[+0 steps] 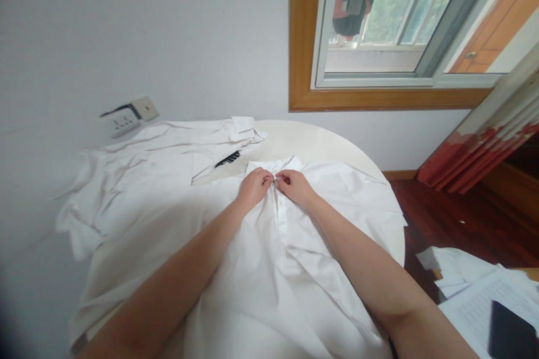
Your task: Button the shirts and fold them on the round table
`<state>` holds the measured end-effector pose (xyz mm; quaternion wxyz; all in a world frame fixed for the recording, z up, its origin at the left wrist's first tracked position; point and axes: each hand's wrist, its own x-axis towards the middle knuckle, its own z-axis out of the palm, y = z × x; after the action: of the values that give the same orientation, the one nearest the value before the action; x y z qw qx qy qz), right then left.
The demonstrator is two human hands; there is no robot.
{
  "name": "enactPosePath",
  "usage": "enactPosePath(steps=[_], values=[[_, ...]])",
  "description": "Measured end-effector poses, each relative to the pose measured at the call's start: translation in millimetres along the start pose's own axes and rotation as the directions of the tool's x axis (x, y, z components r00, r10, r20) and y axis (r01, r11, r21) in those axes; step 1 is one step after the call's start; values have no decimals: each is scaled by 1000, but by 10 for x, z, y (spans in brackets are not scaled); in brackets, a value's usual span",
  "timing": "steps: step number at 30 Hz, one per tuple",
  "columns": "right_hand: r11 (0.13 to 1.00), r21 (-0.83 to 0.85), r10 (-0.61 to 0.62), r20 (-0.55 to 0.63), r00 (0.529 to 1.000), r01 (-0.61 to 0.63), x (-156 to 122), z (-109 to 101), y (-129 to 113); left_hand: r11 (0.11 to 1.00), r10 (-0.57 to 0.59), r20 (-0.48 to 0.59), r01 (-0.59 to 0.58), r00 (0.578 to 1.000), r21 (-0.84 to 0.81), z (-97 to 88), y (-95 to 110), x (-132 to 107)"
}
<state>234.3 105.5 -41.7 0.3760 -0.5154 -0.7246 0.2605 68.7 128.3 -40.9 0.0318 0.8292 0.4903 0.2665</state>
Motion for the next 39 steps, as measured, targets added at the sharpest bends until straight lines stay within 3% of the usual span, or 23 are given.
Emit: enactPosePath(steps=[3, 8, 16, 21, 30, 39], values=[[990, 132, 52, 40, 998, -57, 18, -16, 12, 998, -22, 9, 22, 1000, -56, 27, -34, 3], [964, 239, 126, -17, 992, -119, 64, 66, 78, 991, -61, 11, 62, 998, -121, 61, -46, 19], [998, 47, 57, -131, 990, -51, 76, 103, 83, 981, -105, 33, 109, 994, -158, 85, -32, 58], [998, -35, 41, -150, 988, -47, 85, 112, 101, 984, -104, 3, 103, 995, -146, 120, -47, 59], [985, -150, -101, -140, 985, 79, 47, 110, 25, 975, -203, 64, 208, 977, -75, 96, 41, 77], [986, -166, -30, -146, 989, 5, 51, 95, 10, 968, -238, 65, 242, 969, -70, 140, 37, 90]])
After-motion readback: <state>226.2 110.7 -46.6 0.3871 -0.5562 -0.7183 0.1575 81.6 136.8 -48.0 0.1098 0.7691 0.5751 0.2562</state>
